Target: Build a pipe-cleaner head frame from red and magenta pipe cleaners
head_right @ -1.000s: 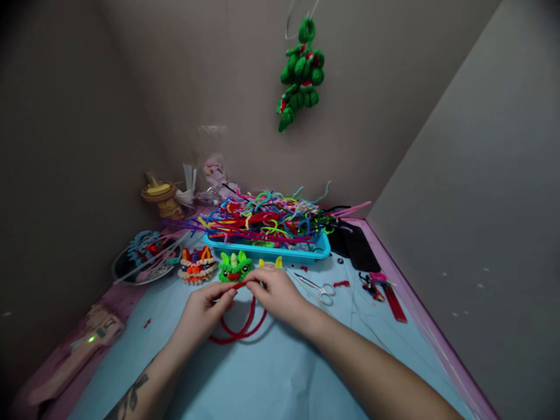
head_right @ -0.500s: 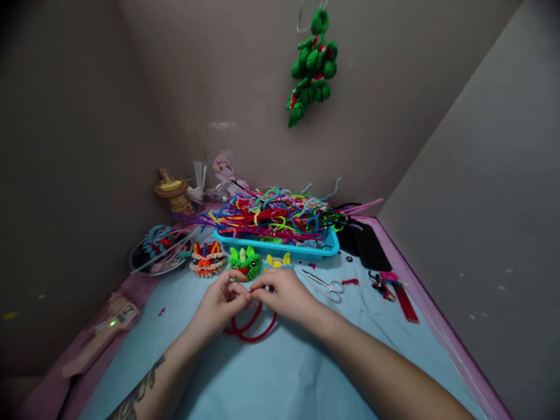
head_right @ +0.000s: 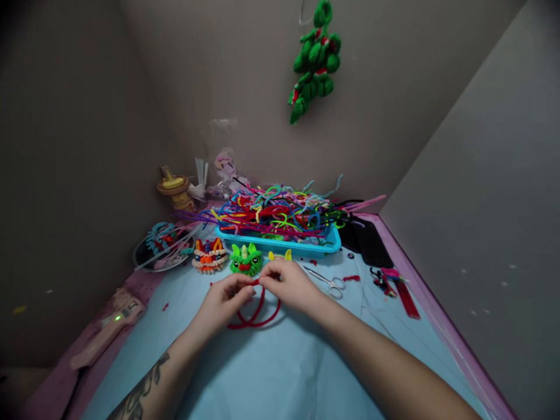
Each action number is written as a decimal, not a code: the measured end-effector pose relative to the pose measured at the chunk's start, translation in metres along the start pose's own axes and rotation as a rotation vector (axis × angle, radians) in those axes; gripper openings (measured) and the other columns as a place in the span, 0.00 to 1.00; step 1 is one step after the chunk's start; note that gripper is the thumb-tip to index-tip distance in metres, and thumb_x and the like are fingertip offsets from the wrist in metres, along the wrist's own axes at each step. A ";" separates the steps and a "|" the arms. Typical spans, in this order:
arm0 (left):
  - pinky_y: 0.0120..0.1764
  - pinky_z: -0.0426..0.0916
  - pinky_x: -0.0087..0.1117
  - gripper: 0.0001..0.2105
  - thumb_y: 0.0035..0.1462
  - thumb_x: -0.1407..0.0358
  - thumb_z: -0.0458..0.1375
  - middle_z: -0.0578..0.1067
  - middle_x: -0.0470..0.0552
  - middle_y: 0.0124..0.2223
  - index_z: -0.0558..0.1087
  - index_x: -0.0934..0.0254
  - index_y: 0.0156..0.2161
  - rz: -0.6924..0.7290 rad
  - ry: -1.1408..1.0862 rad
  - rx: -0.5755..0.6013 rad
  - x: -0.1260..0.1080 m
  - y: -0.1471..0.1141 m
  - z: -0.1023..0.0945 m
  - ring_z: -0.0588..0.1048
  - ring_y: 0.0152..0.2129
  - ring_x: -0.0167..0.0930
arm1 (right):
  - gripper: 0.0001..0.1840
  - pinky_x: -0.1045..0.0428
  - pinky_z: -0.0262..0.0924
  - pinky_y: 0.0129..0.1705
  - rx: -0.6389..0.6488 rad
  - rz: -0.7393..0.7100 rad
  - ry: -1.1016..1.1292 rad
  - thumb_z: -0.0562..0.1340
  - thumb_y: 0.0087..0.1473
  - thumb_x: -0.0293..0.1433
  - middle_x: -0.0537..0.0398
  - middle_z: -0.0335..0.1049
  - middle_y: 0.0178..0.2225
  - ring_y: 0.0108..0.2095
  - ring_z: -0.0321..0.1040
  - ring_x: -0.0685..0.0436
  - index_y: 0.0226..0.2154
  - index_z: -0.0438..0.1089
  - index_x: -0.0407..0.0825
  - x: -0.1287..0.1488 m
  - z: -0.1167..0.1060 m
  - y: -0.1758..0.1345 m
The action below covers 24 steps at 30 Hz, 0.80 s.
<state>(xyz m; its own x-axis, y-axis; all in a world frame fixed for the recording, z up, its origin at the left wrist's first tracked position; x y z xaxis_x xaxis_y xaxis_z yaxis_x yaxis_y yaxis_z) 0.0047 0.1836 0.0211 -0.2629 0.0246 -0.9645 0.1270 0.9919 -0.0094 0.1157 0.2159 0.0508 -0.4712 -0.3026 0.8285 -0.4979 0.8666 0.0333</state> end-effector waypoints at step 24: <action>0.27 0.62 0.26 0.08 0.52 0.64 0.55 0.73 0.49 0.28 0.75 0.66 0.30 0.071 0.219 -0.062 -0.010 -0.001 -0.004 0.70 0.25 0.28 | 0.01 0.58 0.53 0.24 0.008 0.052 0.245 0.60 0.44 0.27 0.61 0.65 0.20 0.22 0.59 0.54 0.25 0.68 0.46 -0.011 0.015 0.002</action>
Point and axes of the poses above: each hand's wrist, its own y-axis towards the middle knuckle, its own z-axis out of the palm, x = y × z, the point moved 10 cm from there along y, towards the middle knuckle
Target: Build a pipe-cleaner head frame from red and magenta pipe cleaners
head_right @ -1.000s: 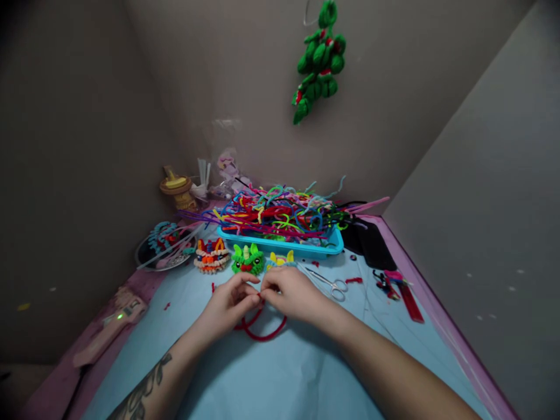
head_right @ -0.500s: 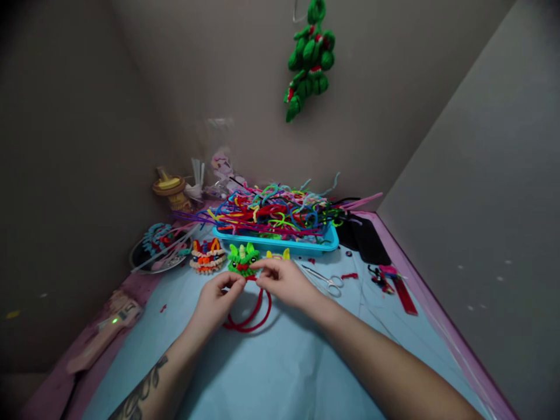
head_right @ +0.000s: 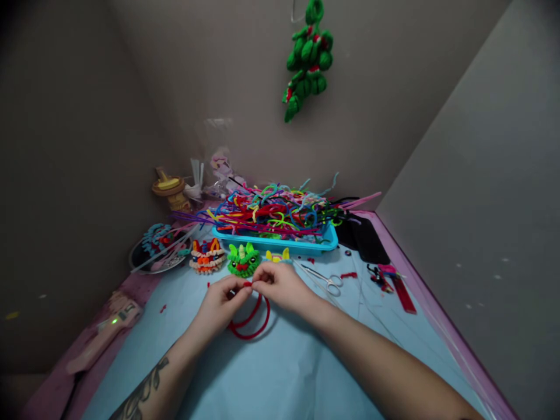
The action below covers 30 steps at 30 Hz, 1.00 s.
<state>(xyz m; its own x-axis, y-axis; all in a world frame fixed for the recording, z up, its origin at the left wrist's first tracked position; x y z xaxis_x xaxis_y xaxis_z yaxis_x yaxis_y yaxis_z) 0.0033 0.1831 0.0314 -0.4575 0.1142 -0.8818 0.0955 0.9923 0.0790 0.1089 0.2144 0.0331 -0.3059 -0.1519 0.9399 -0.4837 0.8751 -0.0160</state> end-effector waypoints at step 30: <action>0.17 0.49 0.23 0.14 0.46 0.59 0.59 0.57 0.41 0.18 0.63 0.65 0.21 -0.410 -0.778 0.258 0.025 -0.013 0.040 0.54 0.13 0.20 | 0.10 0.54 0.55 0.34 0.041 -0.428 -0.497 0.53 0.52 0.23 0.54 0.69 0.28 0.30 0.63 0.48 0.29 0.69 0.48 0.050 0.003 -0.021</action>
Point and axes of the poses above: each hand's wrist, its own y-axis towards the middle knuckle, its own z-axis out of the palm, x = y × z, the point moved 10 cm from there along y, towards the middle knuckle
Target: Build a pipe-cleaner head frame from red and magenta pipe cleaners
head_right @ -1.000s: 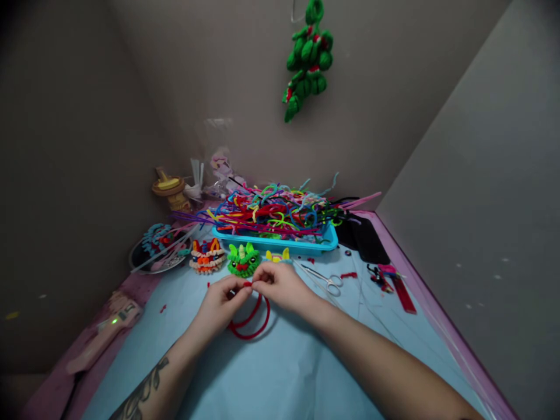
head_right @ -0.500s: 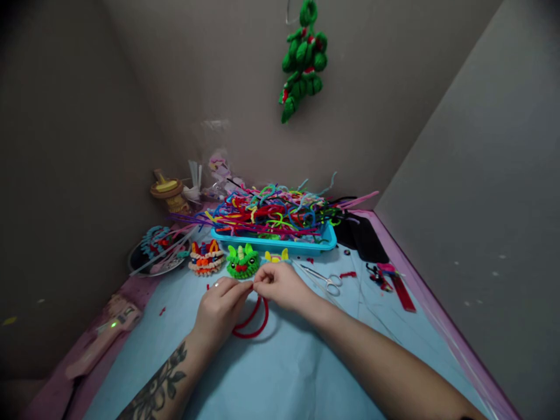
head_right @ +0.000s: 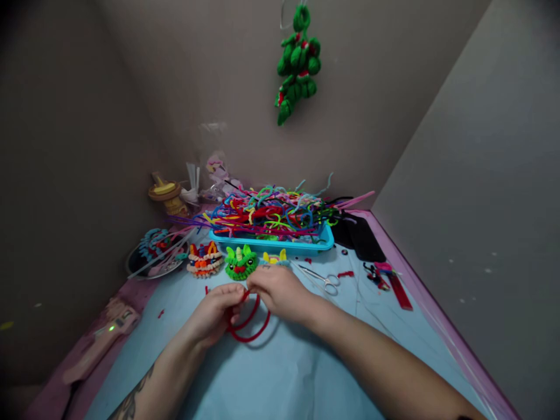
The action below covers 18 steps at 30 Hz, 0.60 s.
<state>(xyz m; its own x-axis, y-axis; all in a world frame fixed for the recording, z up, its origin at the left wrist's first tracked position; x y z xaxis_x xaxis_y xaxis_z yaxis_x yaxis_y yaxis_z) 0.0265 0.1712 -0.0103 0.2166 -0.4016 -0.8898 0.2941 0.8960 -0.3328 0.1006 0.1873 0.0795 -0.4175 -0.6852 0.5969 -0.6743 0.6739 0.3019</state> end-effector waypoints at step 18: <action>0.37 0.64 0.32 0.06 0.56 0.70 0.55 0.74 0.52 0.34 0.74 0.63 0.37 0.932 1.096 -0.280 -0.072 -0.043 0.018 0.70 0.32 0.31 | 0.06 0.57 0.46 0.25 0.054 0.386 0.269 0.55 0.46 0.21 0.62 0.59 0.20 0.23 0.55 0.53 0.23 0.64 0.46 -0.041 0.015 -0.001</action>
Point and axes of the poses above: each hand's wrist, its own y-axis towards the middle knuckle, its own z-axis out of the palm, x = y × z, the point moved 10 cm from there along y, towards the middle knuckle
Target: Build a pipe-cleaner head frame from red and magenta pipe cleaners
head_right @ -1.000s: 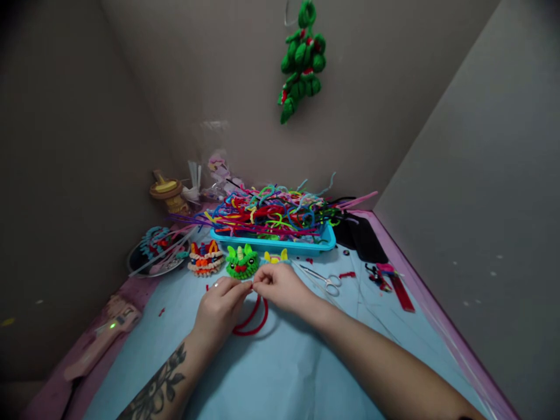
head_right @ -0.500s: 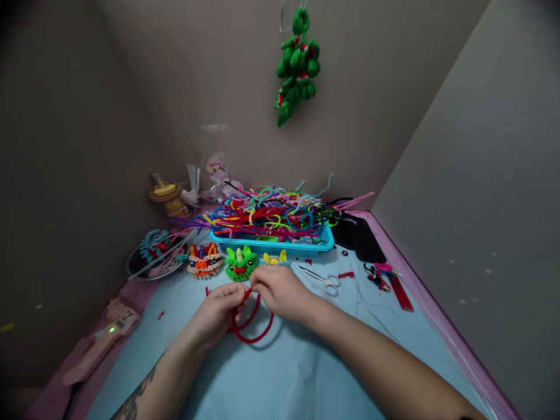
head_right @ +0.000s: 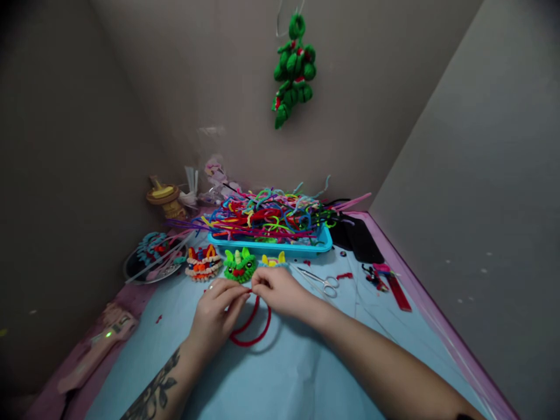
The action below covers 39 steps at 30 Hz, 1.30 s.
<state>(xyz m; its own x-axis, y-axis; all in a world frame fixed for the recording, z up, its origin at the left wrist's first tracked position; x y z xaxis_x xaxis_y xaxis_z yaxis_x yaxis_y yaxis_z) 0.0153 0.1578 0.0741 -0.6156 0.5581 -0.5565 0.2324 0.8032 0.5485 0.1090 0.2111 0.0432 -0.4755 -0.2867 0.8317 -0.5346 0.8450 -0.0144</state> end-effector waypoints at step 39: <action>0.33 0.59 0.29 0.10 0.58 0.65 0.48 0.67 0.48 0.28 0.63 0.63 0.25 -0.324 -0.180 0.077 0.026 0.004 0.002 0.66 0.29 0.31 | 0.14 0.57 0.47 0.21 0.200 0.232 0.605 0.68 0.38 0.37 0.63 0.60 0.14 0.16 0.54 0.55 0.22 0.68 0.44 -0.019 0.030 -0.007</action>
<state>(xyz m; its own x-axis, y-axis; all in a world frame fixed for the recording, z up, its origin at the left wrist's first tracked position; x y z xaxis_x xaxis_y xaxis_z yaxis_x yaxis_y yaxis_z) 0.0012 0.1756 0.0606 -0.5255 0.2944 -0.7982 0.1069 0.9537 0.2813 0.1011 0.1978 0.0107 -0.1498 0.2440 0.9581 -0.6127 0.7376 -0.2836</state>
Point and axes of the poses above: each hand's wrist, its own y-axis towards the middle knuckle, its own z-axis out of the palm, x = y × z, the point moved 10 cm from there along y, towards the middle knuckle
